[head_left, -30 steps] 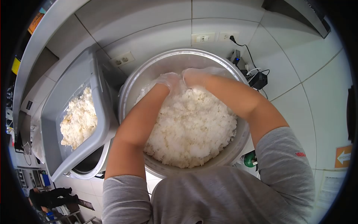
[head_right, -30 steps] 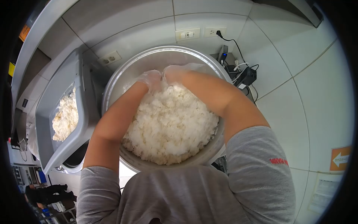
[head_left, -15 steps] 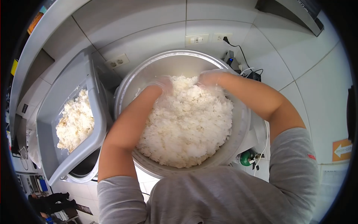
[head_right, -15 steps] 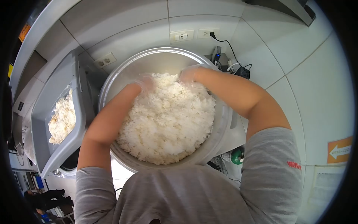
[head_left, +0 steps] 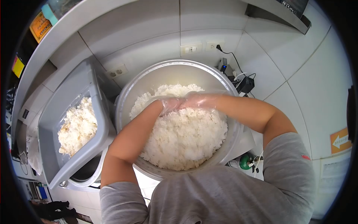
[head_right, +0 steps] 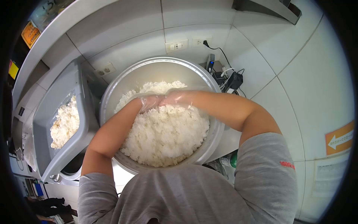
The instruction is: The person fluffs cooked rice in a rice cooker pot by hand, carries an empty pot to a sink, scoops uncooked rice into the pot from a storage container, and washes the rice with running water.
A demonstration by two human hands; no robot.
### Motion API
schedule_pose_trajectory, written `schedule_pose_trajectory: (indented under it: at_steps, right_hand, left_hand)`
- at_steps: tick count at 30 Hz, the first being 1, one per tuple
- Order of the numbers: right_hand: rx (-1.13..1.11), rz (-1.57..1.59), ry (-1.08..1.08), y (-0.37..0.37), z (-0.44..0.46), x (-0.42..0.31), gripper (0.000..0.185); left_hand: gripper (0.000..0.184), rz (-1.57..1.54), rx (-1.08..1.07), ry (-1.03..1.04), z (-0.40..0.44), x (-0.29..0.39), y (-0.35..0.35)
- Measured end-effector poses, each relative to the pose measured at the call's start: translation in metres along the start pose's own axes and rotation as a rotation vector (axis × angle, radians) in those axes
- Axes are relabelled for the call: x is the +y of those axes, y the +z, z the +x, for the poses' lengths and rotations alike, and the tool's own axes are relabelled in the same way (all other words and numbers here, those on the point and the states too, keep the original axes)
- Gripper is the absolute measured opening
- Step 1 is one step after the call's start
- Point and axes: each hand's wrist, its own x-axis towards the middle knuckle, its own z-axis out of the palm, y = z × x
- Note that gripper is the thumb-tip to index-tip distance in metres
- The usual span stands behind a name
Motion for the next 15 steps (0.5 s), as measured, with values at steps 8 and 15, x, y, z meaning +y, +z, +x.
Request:
schedule_pose_trajectory:
  at_steps: [8, 15]
  right_hand:
    - [0.08, -0.487, -0.024, 0.035, -0.077, -0.083, 0.084]
    - [0.325, -0.691, -0.478, 0.086, -0.095, -0.042, 0.038]
  left_hand:
    - [0.038, 0.046, 0.063, -0.127, -0.098, 0.052, 0.003]
    - [0.041, 0.838, 0.379, 0.163, -0.127, 0.006, 0.063]
